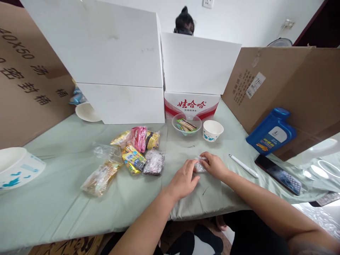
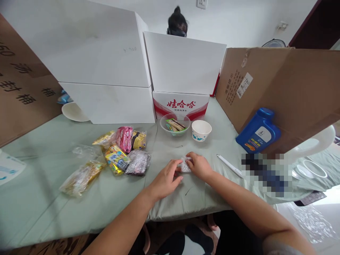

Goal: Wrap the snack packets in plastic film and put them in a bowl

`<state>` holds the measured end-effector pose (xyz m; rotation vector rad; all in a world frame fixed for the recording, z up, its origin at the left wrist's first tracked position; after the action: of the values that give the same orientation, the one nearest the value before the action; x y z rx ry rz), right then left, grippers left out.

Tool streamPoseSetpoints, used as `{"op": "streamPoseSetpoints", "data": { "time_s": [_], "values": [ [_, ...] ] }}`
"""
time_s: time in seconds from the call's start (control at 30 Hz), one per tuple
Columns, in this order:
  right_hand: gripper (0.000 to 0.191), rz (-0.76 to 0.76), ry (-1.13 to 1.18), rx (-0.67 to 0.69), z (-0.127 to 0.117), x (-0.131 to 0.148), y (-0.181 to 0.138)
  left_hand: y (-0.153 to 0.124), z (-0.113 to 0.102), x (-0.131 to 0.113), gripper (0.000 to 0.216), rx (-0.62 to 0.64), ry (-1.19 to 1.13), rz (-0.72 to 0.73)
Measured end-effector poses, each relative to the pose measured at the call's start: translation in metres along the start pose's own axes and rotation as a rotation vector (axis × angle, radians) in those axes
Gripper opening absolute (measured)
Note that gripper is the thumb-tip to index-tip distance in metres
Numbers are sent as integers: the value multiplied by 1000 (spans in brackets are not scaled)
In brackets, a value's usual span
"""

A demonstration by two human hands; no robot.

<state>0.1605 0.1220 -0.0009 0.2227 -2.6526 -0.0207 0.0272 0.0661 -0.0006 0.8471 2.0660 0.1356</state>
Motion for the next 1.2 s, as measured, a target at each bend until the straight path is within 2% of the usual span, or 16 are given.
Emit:
{"op": "streamPoseSetpoints", "data": {
  "time_s": [0.13,0.23,0.3,0.37,0.43,0.5,0.63,0.7,0.73,0.83,0.87,0.93,1.0,1.1,1.2],
  "values": [
    [23,2,-71,-27,11,2,3,2,1,-5,35,90,57,2],
    [31,10,-118,-86,2,1,3,4,5,-11,28,178,103,27],
    [28,-42,-147,-202,-12,3,2,4,6,-12,25,201,126,35],
    [22,-178,-140,-297,-21,9,-3,4,8,-12,24,199,144,42],
    [26,-350,-99,-262,-16,18,-11,4,10,-12,23,191,169,51],
    [29,-452,-79,-161,0,24,-19,5,13,-13,21,185,210,55],
    [32,-450,-100,-119,19,24,-26,6,10,-19,13,192,309,60],
    [33,-453,-102,-130,20,24,-28,6,-6,-20,14,149,367,37],
    [33,-460,-103,-135,19,25,-29,5,-20,-19,18,85,418,6],
    [33,-470,-99,-153,14,26,-34,-9,-81,-14,43,-199,658,-138],
    [33,-469,-95,-156,12,26,-35,-15,-99,-12,53,-247,735,-184],
    [33,-464,-84,-158,10,27,-37,-28,-124,1,69,-201,836,-313],
    [31,-460,-75,-152,8,28,-38,-40,-134,17,64,-62,844,-442],
    [25,-453,-60,-134,9,28,-38,-47,-128,30,51,114,793,-484],
    [19,-447,-37,-101,10,26,-36,-38,-113,26,40,150,760,-396]
  ]
}}
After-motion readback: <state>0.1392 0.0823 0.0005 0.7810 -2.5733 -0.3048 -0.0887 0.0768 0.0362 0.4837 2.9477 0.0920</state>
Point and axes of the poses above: each hand's wrist, its own y-axis towards the middle knuckle, its own z-axis out of the palm, x = y × z, the point moved 7 cm from there along y, towards the middle knuckle, and after that the axes turned 12 degrees about z, right-handed, at the moved point
